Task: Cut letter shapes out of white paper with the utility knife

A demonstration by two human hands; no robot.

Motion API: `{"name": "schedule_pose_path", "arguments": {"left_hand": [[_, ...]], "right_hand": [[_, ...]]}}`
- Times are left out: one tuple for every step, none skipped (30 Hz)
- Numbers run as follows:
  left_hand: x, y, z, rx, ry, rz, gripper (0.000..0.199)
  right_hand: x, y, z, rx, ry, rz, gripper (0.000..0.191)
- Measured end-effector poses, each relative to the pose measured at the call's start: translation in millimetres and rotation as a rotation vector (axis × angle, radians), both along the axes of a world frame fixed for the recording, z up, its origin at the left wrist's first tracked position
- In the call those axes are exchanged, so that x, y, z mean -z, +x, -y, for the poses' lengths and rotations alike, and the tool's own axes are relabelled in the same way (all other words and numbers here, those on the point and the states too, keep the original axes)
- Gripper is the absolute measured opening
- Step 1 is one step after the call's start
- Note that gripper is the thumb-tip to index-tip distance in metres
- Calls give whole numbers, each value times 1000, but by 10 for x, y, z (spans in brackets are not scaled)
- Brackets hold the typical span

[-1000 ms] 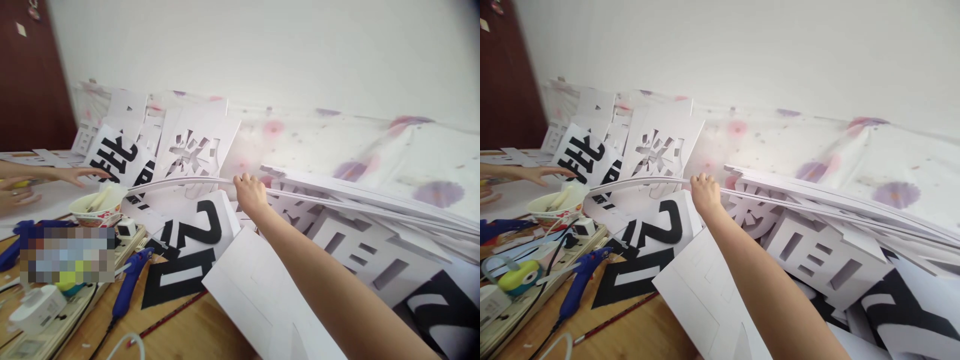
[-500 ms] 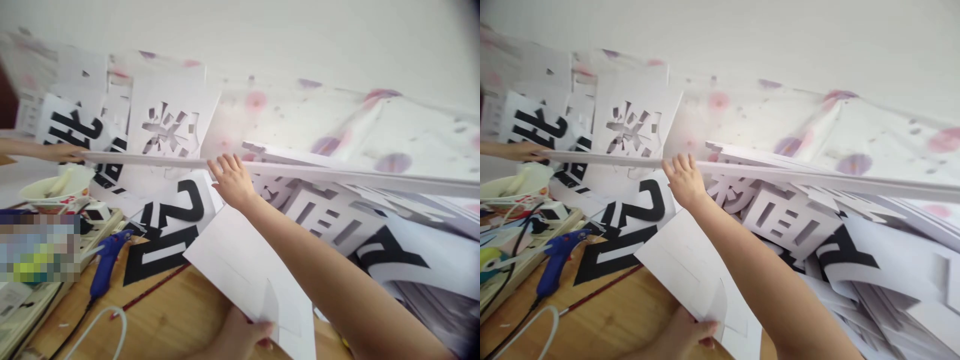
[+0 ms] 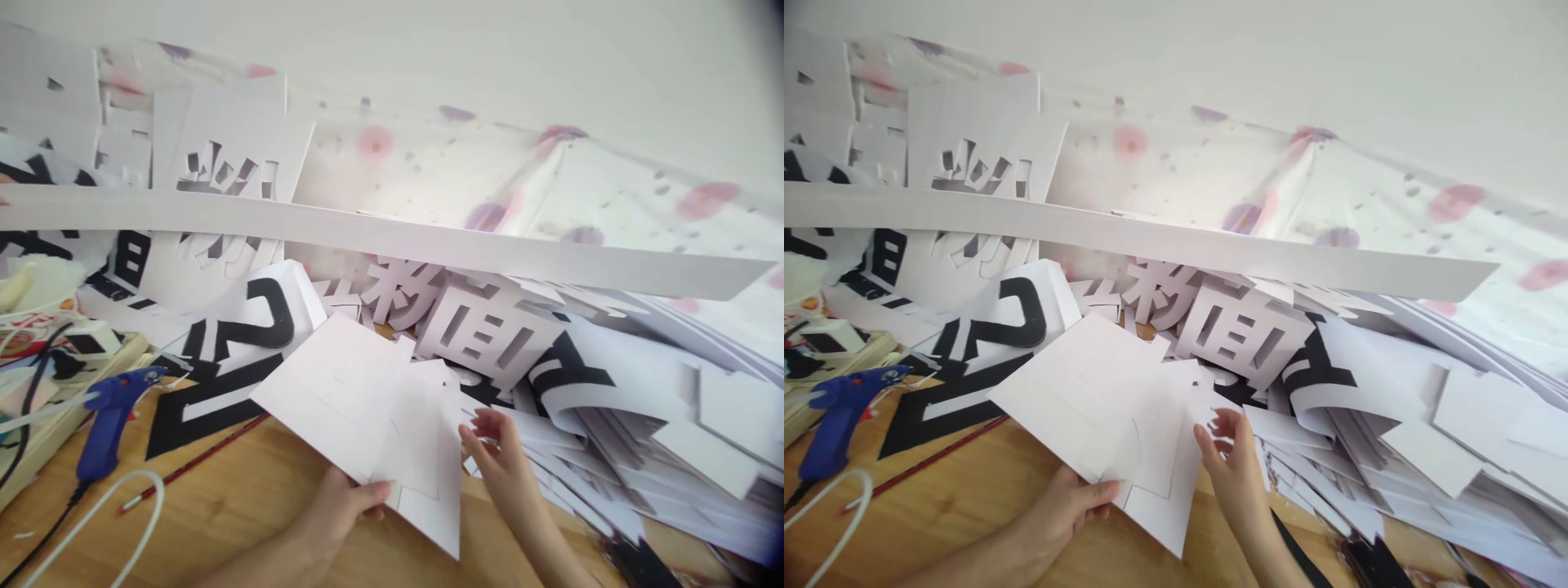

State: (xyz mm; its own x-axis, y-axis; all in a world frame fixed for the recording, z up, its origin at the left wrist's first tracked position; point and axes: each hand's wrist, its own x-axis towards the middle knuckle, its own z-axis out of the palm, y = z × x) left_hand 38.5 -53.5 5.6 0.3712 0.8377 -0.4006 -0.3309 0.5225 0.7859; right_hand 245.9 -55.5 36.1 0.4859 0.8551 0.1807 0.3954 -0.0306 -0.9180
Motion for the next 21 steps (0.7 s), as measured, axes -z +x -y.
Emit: {"name": "schedule_pose_path", "arguments": {"left_hand": [[-9, -1, 0, 3, -3, 2, 42], [-16, -2, 0, 0, -1, 6, 42], [-17, -2, 1, -5, 7, 10, 43], [-15, -1, 1, -7, 20, 18, 43], [-7, 1, 1, -6, 35, 27, 43], [5, 5, 2, -3, 51, 36, 42], [20, 10, 3, -1, 62, 46, 41], [35, 17, 4, -4, 65, 54, 41], [50, 25, 5, -13, 62, 60, 41], [61, 35, 6, -23, 56, 65, 42], [68, 45, 7, -32, 47, 66, 42], [69, 54, 8, -34, 39, 67, 42], [65, 62, 9, -30, 34, 68, 41], [57, 68, 10, -24, 31, 71, 41], [45, 71, 11, -16, 26, 75, 41], [31, 71, 13, -10, 20, 82, 42], [17, 68, 15, -5, 14, 89, 42], [4, 63, 17, 4, 9, 97, 43], [-7, 57, 21, 13, 4, 104, 44], [-15, 50, 25, 18, 2, 110, 44], [-19, 44, 29, 20, 6, 113, 44]], "right_hand": [[110, 5, 71, 16, -10, -53, 46], [192, -20, 136, 17, -20, -107, 48], [245, -69, 193, 4, -37, -163, 48], [273, -129, 242, -28, -67, -260, 48], [279, -193, 282, -122, -152, -496, 49], [269, -251, 313, -238, -240, -675, 51], [249, -297, 338, -341, -297, -809, 53], [226, -329, 357, -427, -334, -924, 55], [203, -347, 370, -486, -349, -998, 56], [186, -354, 380, -518, -344, -1049, 57], [176, -353, 387, -529, -328, -1085, 57], [173, -347, 390, -529, -305, -1110, 56], [176, -340, 392, -529, -286, -1127, 54], [182, -334, 393, -526, -264, -1137, 52], [187, -331, 392, -523, -244, -1144, 51], [189, -332, 391, -523, -228, -1147, 51], [186, -336, 390, -523, -221, -1147, 51], [176, -343, 391, -521, -215, -1144, 52], [162, -352, 392, -515, -209, -1135, 53], [143, -362, 394, -503, -202, -1122, 54], [124, -372, 397, -494, -196, -1109, 54]]}}
